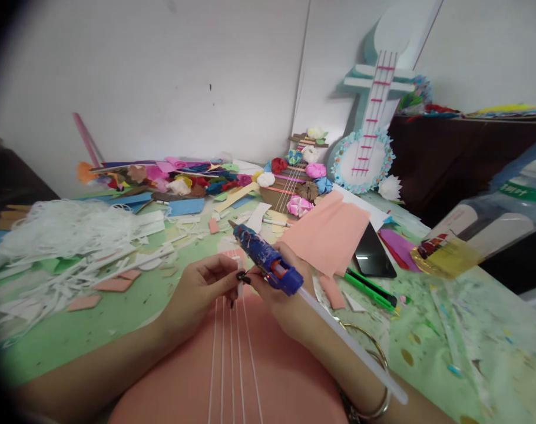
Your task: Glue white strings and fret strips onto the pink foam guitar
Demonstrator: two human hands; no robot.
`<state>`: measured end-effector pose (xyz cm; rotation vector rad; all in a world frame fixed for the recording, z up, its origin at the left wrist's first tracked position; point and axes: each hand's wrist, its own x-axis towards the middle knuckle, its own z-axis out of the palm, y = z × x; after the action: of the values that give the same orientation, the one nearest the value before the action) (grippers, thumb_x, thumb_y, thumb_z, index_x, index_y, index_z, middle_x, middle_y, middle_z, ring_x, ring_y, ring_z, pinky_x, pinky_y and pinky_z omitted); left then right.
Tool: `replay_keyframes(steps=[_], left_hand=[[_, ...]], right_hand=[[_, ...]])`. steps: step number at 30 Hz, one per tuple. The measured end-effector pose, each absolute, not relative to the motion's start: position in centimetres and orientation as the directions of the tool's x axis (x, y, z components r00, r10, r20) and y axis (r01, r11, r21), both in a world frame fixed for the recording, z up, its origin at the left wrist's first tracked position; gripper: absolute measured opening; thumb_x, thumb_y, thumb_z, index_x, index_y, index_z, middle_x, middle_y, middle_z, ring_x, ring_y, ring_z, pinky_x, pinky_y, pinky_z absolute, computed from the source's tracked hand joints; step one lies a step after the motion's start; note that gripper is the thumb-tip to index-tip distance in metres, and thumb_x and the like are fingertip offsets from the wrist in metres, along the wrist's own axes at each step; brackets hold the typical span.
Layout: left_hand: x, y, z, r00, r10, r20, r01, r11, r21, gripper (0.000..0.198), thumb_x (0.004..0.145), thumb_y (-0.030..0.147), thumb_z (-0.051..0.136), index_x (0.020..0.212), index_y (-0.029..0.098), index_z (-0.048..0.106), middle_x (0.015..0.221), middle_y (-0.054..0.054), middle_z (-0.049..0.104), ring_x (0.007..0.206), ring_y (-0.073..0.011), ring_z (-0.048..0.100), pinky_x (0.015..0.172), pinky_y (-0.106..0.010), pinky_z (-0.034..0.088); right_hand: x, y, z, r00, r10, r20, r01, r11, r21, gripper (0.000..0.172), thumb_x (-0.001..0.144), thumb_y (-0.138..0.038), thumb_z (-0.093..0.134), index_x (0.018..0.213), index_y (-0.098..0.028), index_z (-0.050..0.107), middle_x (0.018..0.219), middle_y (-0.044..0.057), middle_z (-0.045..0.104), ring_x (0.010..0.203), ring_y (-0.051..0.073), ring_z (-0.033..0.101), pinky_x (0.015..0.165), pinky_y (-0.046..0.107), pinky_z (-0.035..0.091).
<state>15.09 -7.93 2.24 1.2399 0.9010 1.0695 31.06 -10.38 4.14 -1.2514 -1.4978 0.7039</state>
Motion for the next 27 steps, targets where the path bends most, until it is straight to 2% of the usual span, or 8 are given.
replay_keyframes(steps=[3,9,13,16,19,22,27], left_hand=[[14.9,-7.6,2.3,0.293,0.956,0.016,-0.144,0.027,0.989,0.029,0.066,0.037,0.077,0.071,0.012,0.062,0.052,0.000,0.060,0.046,-0.0103,0.055,0.045,-0.022,0.047],[14.6,-7.1,2.2,0.362,0.931,-0.044,-0.128,0.096,0.987,0.031,0.063,0.037,0.079,0.074,0.011,0.066,0.062,-0.004,0.065,0.047,-0.0099,0.055,0.046,-0.022,0.046],[14.1,-6.7,2.6,0.369,0.928,-0.047,-0.092,0.086,0.992,0.028,0.065,0.035,0.078,0.074,0.011,0.068,0.063,-0.004,0.064,0.050,-0.0088,0.054,0.047,-0.020,0.045],[12.7,-5.3,3.1,0.280,0.960,0.004,-0.031,0.004,0.999,0.023,0.067,0.032,0.075,0.075,0.011,0.070,0.063,-0.002,0.063,0.054,-0.0078,0.053,0.050,-0.018,0.044],[10.4,-2.9,3.2,0.137,0.985,0.105,0.068,-0.115,0.991,0.022,0.068,0.032,0.073,0.077,0.012,0.071,0.061,-0.002,0.063,0.058,-0.0100,0.055,0.053,-0.020,0.046],[8.6,-0.5,2.6,0.109,0.984,0.137,0.273,-0.163,0.948,0.024,0.068,0.029,0.069,0.085,0.012,0.072,0.070,-0.004,0.068,0.064,-0.0141,0.059,0.055,-0.023,0.047],[9.0,1.2,1.4,0.301,0.939,0.168,0.592,-0.322,0.739,0.024,0.073,0.019,0.057,0.090,0.017,0.075,0.089,-0.005,0.075,0.075,-0.0169,0.065,0.072,-0.028,0.049]], right_hand=[[31.3,-10.3,3.7,0.003,0.938,0.347,0.441,0.311,-0.842,0.010,0.075,-0.026,0.064,0.078,-0.023,0.055,0.070,-0.003,0.060,0.062,0.014,0.057,0.058,0.026,0.044],[31.3,-10.2,3.6,-0.011,0.952,0.306,0.422,0.281,-0.862,0.007,0.076,-0.027,0.060,0.079,-0.022,0.056,0.071,-0.002,0.061,0.064,0.014,0.057,0.057,0.025,0.045],[31.4,-10.1,4.1,0.115,0.962,0.248,0.362,0.191,-0.912,0.014,0.070,-0.031,0.065,0.078,-0.021,0.058,0.072,0.001,0.063,0.065,0.017,0.059,0.060,0.028,0.048],[32.0,-9.5,4.5,0.293,0.920,0.262,0.232,0.197,-0.952,0.023,0.065,-0.034,0.071,0.079,-0.019,0.060,0.078,0.004,0.064,0.068,0.018,0.061,0.063,0.030,0.050],[32.9,-8.8,4.8,0.476,0.824,0.306,0.136,0.275,-0.952,0.026,0.064,-0.035,0.075,0.078,-0.018,0.062,0.078,0.005,0.064,0.066,0.017,0.060,0.056,0.029,0.049],[33.6,-8.2,5.0,0.534,0.770,0.349,0.117,0.341,-0.933,0.024,0.065,-0.033,0.077,0.076,-0.017,0.062,0.076,0.003,0.064,0.064,0.017,0.061,0.046,0.024,0.045],[33.9,-7.7,4.4,0.519,0.797,0.311,0.071,0.322,-0.944,0.024,0.063,-0.032,0.080,0.075,-0.019,0.064,0.073,0.000,0.063,0.061,0.015,0.059,0.042,0.022,0.042]])
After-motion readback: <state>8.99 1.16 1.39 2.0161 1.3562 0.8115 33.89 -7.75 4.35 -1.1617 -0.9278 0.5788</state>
